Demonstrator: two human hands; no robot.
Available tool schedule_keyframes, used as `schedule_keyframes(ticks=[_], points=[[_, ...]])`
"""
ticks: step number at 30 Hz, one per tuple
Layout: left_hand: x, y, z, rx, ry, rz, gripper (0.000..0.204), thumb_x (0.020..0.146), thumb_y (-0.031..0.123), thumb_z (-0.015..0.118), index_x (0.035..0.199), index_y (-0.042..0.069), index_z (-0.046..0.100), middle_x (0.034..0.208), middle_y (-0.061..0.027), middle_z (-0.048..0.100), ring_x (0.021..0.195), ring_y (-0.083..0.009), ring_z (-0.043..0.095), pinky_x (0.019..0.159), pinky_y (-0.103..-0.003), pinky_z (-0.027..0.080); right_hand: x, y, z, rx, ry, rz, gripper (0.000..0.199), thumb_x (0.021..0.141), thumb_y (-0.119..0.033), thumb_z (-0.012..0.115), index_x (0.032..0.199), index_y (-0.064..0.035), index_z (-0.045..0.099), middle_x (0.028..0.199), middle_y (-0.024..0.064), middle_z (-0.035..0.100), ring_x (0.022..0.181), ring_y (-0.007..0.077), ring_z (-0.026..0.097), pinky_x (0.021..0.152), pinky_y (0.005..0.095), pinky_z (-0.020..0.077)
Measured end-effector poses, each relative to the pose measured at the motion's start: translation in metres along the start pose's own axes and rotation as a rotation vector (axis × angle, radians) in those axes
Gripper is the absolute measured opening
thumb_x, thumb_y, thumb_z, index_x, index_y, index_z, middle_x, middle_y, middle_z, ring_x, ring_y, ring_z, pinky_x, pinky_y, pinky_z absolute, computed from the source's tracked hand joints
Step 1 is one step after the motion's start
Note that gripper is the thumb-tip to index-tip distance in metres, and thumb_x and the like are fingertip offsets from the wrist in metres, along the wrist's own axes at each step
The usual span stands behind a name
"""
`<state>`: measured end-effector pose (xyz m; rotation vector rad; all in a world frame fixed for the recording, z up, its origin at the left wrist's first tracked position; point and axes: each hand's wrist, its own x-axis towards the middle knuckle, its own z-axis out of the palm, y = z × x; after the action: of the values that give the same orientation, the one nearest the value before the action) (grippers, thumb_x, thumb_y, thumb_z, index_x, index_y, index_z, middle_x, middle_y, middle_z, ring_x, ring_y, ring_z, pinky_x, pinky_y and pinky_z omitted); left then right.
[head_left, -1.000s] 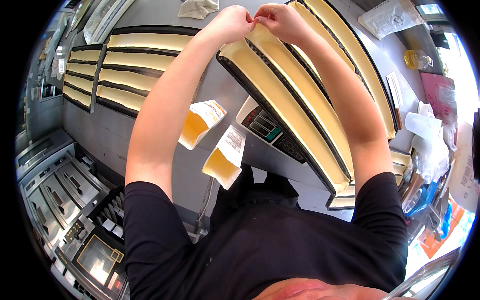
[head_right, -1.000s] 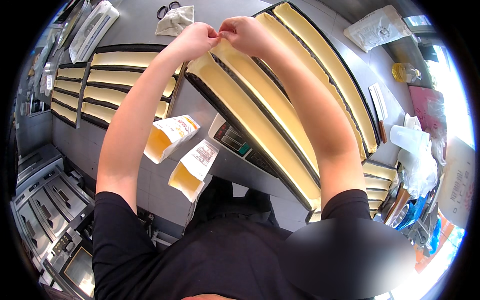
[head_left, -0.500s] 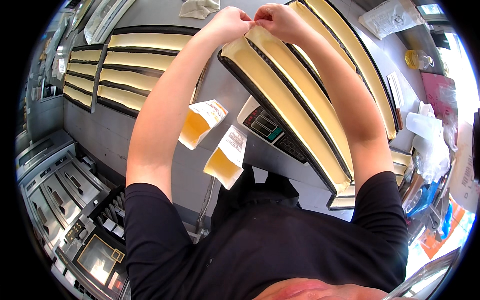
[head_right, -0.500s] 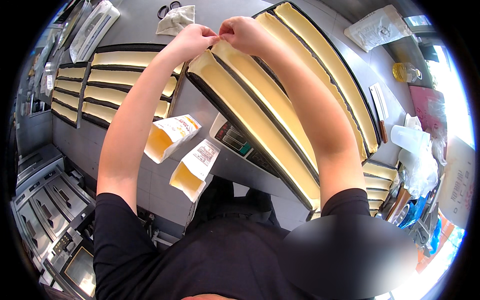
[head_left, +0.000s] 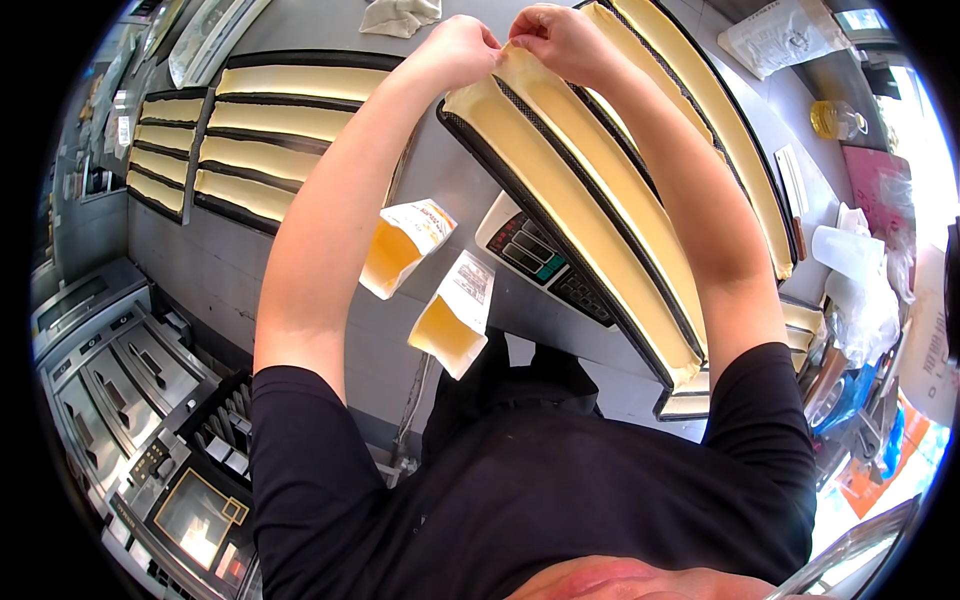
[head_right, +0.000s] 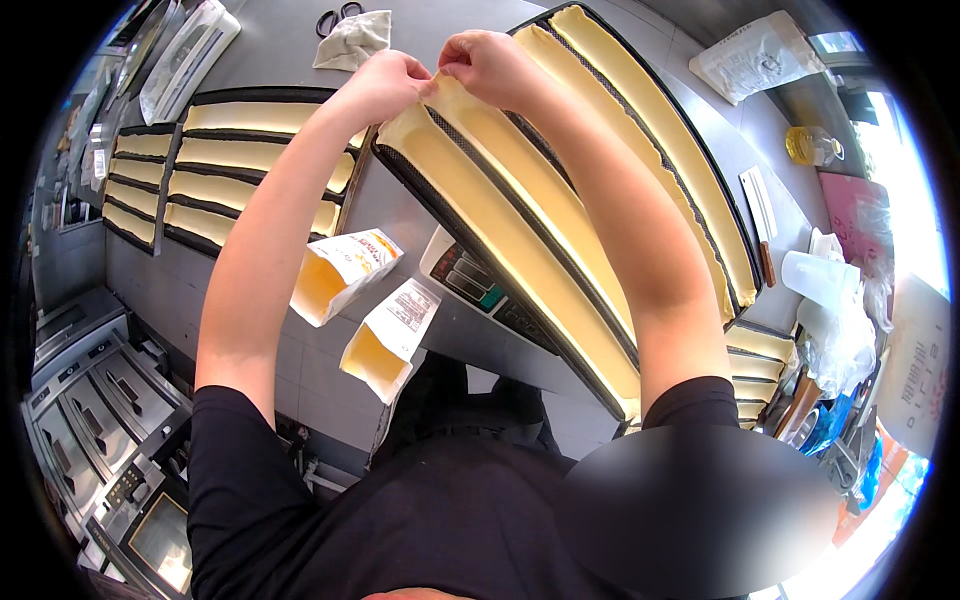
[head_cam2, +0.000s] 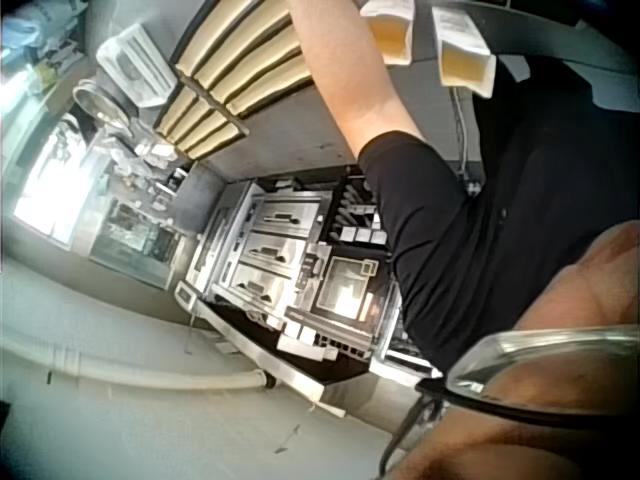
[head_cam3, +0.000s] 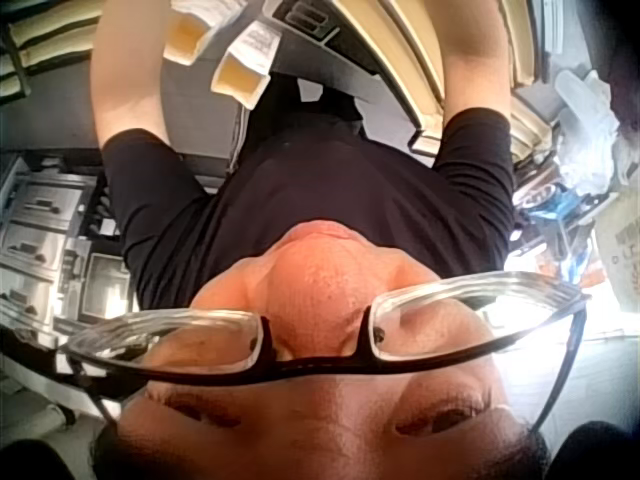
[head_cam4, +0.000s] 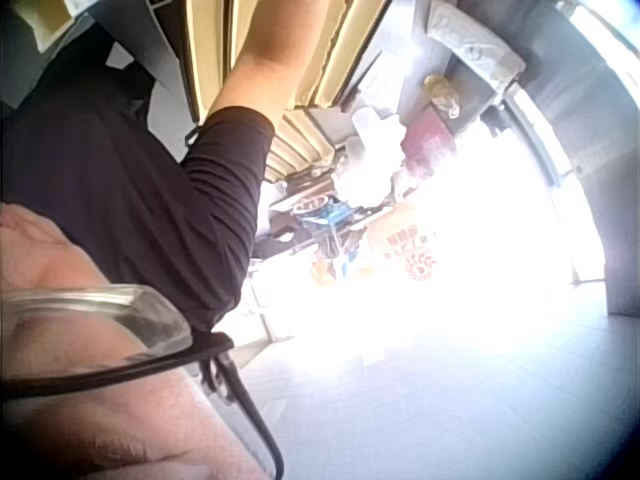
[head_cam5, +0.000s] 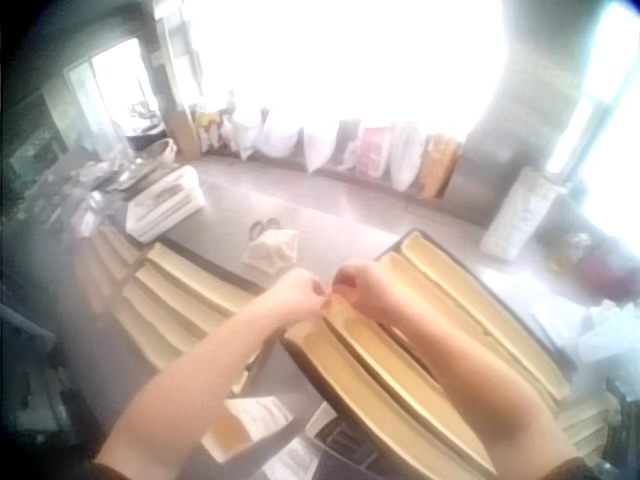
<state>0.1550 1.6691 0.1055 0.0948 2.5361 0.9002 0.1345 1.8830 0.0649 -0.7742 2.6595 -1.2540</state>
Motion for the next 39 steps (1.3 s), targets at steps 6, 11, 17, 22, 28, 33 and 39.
schedule_keyframes(ticks=[6, 11, 17, 22, 28, 33, 39], points=[[0.003, -0.003, 0.006, 0.008, 0.102, -0.008, 0.032, 0.095, 0.025, 0.081, 0.117, 0.003, 0.087, 0.118, -0.0180, 0.085, 0.111, -0.0310, 0.081, 0.101, -0.042, 0.063, 0.002, 0.001, 0.004, -0.068, 0.052, -0.032, 0.016, 0.099, -0.016, 0.077, 0.109, -0.0033, 0.078, 0.106, 0.0155, 0.078, 0.096, 0.0320, 0.076, 0.089, 0.0440, 0.0609], [0.001, -0.001, 0.007, 0.034, 0.129, -0.008, 0.029, 0.095, 0.024, 0.081, 0.115, 0.003, 0.086, 0.119, -0.0165, 0.084, 0.112, -0.0308, 0.080, 0.101, -0.042, 0.063, 0.001, 0.004, 0.008, -0.147, 0.087, -0.102, 0.013, 0.100, -0.016, 0.077, 0.108, -0.0059, 0.078, 0.109, 0.0131, 0.074, 0.097, 0.0340, 0.075, 0.089, 0.0443, 0.0609], [0.008, -0.011, 0.011, -0.041, 0.148, 0.026, 0.029, 0.099, 0.021, 0.083, 0.120, 0.001, 0.083, 0.111, -0.0137, 0.083, 0.102, -0.0211, 0.077, 0.095, -0.040, 0.061, 0.001, 0.005, 0.009, -0.258, 0.070, -0.156, 0.013, 0.102, -0.019, 0.074, 0.107, -0.0112, 0.083, 0.111, 0.0095, 0.074, 0.099, 0.0339, 0.076, 0.088, 0.0450, 0.0614], [0.003, -0.003, 0.004, -0.009, 0.086, 0.013, 0.025, 0.099, 0.020, 0.083, 0.117, 0.004, 0.086, 0.109, -0.0123, 0.084, 0.101, -0.0200, 0.076, 0.095, -0.039, 0.061, -0.003, 0.003, 0.006, -0.316, 0.066, -0.218, 0.014, 0.102, -0.020, 0.075, 0.107, -0.0133, 0.086, 0.112, 0.0078, 0.075, 0.099, 0.0331, 0.077, 0.088, 0.0444, 0.0620], [0.009, -0.006, 0.005, -0.015, 0.077, 0.007, 0.026, 0.098, 0.022, 0.085, 0.117, 0.004, 0.087, 0.109, -0.0118, 0.084, 0.100, -0.0193, 0.077, 0.095, -0.039, 0.060, -0.002, 0.008, 0.005, -0.233, 0.046, -0.188, 0.015, 0.098, -0.022, 0.080, 0.109, -0.0175, 0.090, 0.108, 0.0062, 0.075, 0.098, 0.0299, 0.077, 0.088, 0.0430, 0.0623], [0.012, -0.010, 0.004, -0.061, 0.057, -0.034, 0.026, 0.098, 0.023, 0.086, 0.116, 0.005, 0.087, 0.108, -0.0109, 0.085, 0.100, -0.0179, 0.076, 0.095, -0.038, 0.060, 0.001, 0.008, 0.006, -0.263, 0.031, -0.182, 0.016, 0.098, -0.022, 0.080, 0.108, -0.0195, 0.092, 0.106, 0.0052, 0.076, 0.098, 0.0284, 0.076, 0.089, 0.0422, 0.0621], [0.012, -0.012, 0.004, -0.067, 0.049, -0.020, 0.027, 0.097, 0.023, 0.086, 0.118, 0.005, 0.088, 0.110, -0.0109, 0.085, 0.103, -0.0181, 0.076, 0.097, -0.038, 0.060, 0.000, 0.010, 0.006, -0.267, 0.046, -0.178, 0.017, 0.098, -0.022, 0.080, 0.109, -0.0187, 0.092, 0.106, 0.0053, 0.076, 0.098, 0.0283, 0.076, 0.089, 0.0418, 0.0620]])
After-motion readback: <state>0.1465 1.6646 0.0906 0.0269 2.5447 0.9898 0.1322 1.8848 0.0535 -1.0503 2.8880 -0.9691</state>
